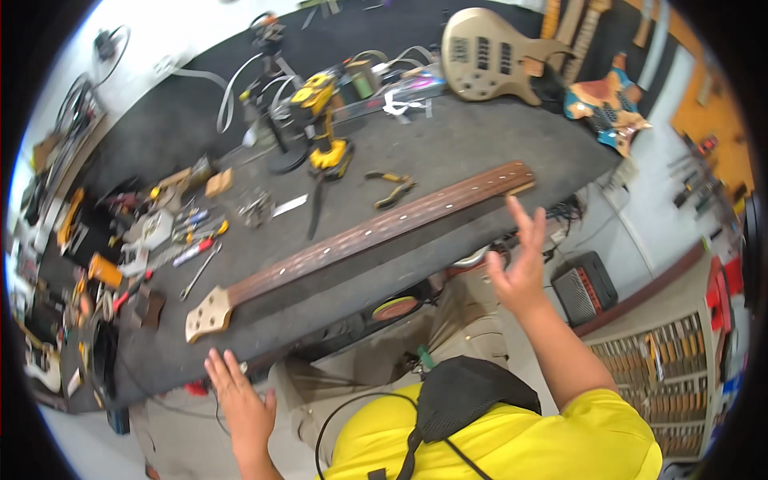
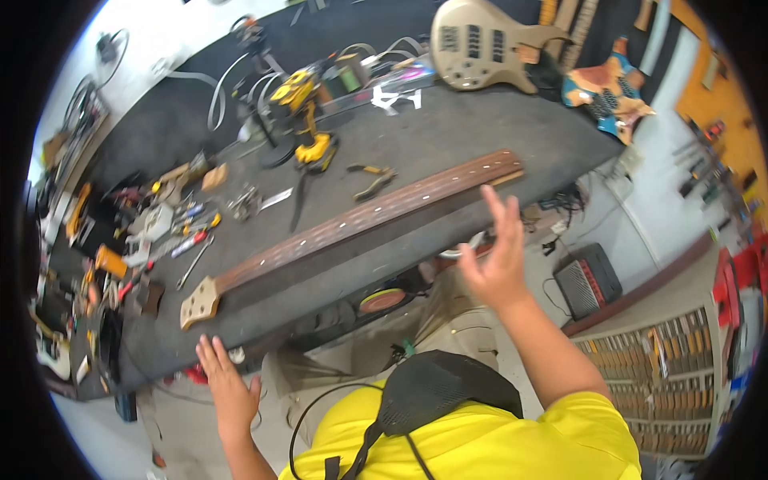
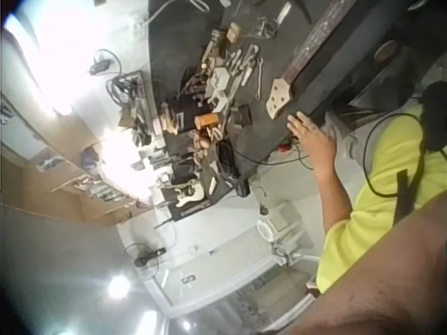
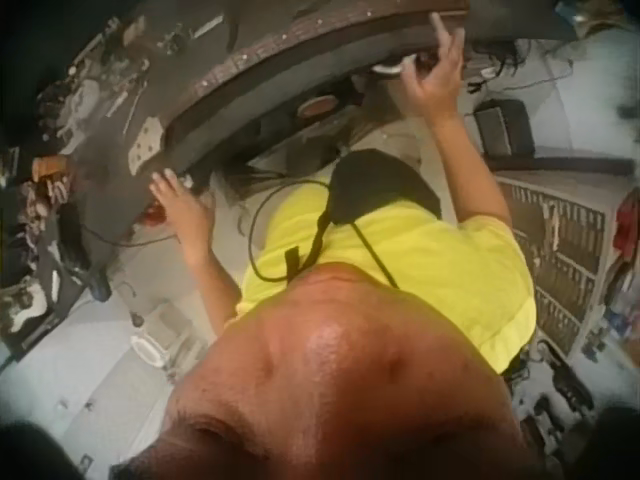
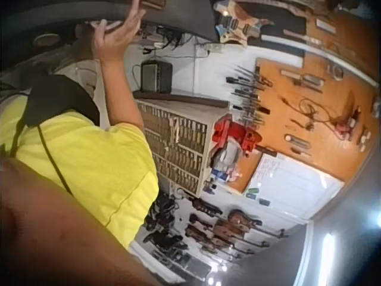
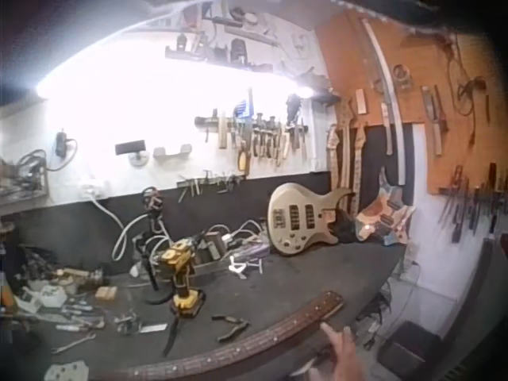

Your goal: The person sands the fretboard of a guitar neck using a long wooden sanding beam and adjusts a component with a hex key. They then walk to a belt sander and sand the headstock of the neck.

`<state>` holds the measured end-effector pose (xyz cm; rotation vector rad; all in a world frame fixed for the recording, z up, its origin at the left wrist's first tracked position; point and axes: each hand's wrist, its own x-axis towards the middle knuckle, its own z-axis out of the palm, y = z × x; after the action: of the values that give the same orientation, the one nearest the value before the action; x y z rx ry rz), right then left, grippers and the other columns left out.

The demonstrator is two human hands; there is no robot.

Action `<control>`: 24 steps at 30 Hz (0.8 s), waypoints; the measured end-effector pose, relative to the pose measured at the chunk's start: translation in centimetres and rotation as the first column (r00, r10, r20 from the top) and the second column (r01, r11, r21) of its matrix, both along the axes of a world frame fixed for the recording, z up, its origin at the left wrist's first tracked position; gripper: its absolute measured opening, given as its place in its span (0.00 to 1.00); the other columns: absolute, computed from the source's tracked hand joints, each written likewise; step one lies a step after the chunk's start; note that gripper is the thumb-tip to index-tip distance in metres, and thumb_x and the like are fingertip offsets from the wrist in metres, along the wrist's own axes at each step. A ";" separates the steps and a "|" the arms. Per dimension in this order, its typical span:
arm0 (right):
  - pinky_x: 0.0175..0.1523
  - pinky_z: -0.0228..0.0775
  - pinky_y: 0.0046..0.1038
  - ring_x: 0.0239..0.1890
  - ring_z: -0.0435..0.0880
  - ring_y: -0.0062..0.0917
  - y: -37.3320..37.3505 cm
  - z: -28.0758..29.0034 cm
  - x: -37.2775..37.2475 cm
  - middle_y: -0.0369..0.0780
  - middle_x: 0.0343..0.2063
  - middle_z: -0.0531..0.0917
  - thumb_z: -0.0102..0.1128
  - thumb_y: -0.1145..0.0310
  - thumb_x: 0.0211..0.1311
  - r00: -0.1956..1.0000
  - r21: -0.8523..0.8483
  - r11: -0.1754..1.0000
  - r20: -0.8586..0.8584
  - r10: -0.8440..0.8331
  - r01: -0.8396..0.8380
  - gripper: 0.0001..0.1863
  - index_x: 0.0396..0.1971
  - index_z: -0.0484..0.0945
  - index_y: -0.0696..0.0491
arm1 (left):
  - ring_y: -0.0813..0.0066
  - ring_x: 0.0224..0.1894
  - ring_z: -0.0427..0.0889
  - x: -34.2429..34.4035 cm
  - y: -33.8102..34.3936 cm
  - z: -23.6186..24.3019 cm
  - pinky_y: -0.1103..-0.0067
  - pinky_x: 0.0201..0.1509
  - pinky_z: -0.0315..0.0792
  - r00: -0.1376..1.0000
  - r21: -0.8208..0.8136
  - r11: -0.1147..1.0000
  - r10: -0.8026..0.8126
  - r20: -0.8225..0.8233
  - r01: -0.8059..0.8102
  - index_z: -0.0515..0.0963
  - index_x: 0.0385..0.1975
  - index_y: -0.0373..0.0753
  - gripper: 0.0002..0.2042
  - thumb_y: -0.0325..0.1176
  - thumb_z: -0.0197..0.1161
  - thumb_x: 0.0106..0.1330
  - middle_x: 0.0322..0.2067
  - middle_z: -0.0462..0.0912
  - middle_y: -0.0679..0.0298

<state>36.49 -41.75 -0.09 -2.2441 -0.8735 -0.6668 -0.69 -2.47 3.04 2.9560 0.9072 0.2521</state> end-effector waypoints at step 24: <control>0.83 0.52 0.71 0.85 0.62 0.53 -1.7 1.1 0.3 0.46 0.83 0.66 0.73 0.63 0.63 0.986 -0.343 0.935 -0.104 -0.130 0.087 0.47 0.83 0.66 0.48 | 0.30 0.86 0.53 0.8 -1.3 2.7 0.55 0.86 0.62 0.961 -0.033 0.973 -0.232 -0.148 0.230 0.53 0.86 0.29 0.49 0.31 0.75 0.69 0.86 0.51 0.33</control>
<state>36.82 -43.43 1.01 -2.6258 -0.8574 -0.4422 0.14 -3.73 5.74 3.0624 0.5622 0.0122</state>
